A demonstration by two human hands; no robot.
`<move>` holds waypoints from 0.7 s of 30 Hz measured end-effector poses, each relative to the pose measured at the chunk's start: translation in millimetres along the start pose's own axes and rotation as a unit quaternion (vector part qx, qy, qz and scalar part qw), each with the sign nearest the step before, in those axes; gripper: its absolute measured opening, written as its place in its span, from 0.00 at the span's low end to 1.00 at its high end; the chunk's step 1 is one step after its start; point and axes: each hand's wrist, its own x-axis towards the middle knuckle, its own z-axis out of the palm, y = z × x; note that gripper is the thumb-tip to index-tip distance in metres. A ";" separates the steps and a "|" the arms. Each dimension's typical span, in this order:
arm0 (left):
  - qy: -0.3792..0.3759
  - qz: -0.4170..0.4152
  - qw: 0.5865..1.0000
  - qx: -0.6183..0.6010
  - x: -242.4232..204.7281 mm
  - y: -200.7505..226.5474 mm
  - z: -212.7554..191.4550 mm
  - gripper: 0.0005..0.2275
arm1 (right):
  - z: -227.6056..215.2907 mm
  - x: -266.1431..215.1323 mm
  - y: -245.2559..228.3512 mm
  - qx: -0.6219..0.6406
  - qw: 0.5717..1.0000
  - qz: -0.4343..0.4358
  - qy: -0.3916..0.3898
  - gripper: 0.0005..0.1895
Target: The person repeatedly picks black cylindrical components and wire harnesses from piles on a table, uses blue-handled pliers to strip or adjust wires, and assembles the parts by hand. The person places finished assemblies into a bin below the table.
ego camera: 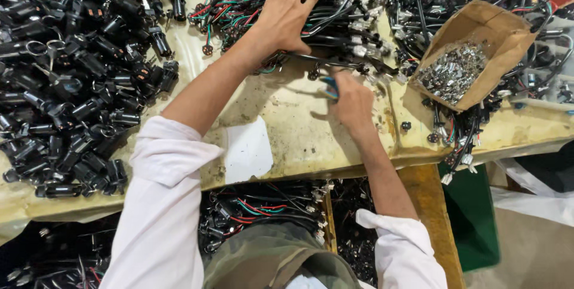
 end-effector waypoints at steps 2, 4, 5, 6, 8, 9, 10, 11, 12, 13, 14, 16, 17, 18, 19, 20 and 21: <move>-0.013 -0.019 1.000 0.006 8.7 2.1 5.8 0.64 | 7.9 9.2 4.2 0.001 0.999 -0.043 -0.016 0.23; -0.008 -0.022 1.000 0.008 11.3 4.0 9.7 0.62 | 16.9 21.1 7.7 -0.034 0.998 -0.050 -0.031 0.19; -0.005 -0.029 0.999 0.020 10.6 5.3 11.2 0.60 | 20.8 27.4 8.6 -0.041 0.998 -0.052 -0.018 0.19; -0.003 -0.037 0.999 0.032 9.0 6.4 12.5 0.58 | 23.5 35.7 9.5 -0.046 0.997 -0.055 -0.005 0.20; -0.007 -0.048 0.998 0.044 7.4 9.1 14.4 0.55 | 26.1 46.3 5.8 -0.049 0.997 -0.051 -0.024 0.20; -0.013 -0.049 0.998 0.043 8.4 10.6 14.7 0.53 | 25.7 50.4 1.8 -0.047 0.996 -0.045 -0.054 0.20; -0.018 -0.051 0.998 0.039 9.5 14.3 14.7 0.52 | 23.5 50.9 -4.2 -0.046 0.994 -0.037 -0.087 0.21; -0.026 -0.062 0.997 0.048 11.0 18.2 13.9 0.52 | 20.1 50.7 -11.4 -0.006 0.995 -0.065 -0.078 0.17; -0.031 -0.073 0.995 0.058 14.1 20.8 11.3 0.53 | 18.6 48.5 -23.5 0.034 0.993 -0.094 -0.069 0.14; -0.037 -0.084 0.993 0.068 16.5 23.2 8.3 0.54 | 17.9 43.0 -38.3 0.074 0.988 -0.122 -0.059 0.11; -0.015 -0.086 0.993 0.075 14.3 27.7 6.6 0.54 | 19.0 31.9 -55.6 0.078 0.984 -0.153 -0.053 0.13; 0.029 -0.095 0.991 0.091 6.5 34.7 3.8 0.54 | 19.8 8.1 -82.2 0.133 0.968 -0.197 -0.076 0.16; 0.029 -0.087 0.993 0.076 1.3 37.2 3.1 0.52 | 19.5 -1.0 -89.2 0.182 0.955 -0.211 -0.106 0.17; 0.029 -0.078 0.995 0.061 -5.6 39.9 3.7 0.51 | 20.9 -6.6 -93.2 0.177 0.947 -0.248 -0.100 0.17; 0.028 -0.069 0.996 0.045 -12.7 42.1 5.1 0.49 | 21.1 -13.1 -93.5 0.172 0.938 -0.284 -0.095 0.16; 0.027 -0.066 0.997 0.033 -17.5 43.1 6.5 0.48 | 20.9 -15.3 -89.4 0.165 0.929 -0.321 -0.087 0.16; 0.025 -0.064 0.997 0.020 -22.5 45.0 8.4 0.47 | 20.0 -15.9 -82.1 0.162 0.928 -0.334 -0.044 0.15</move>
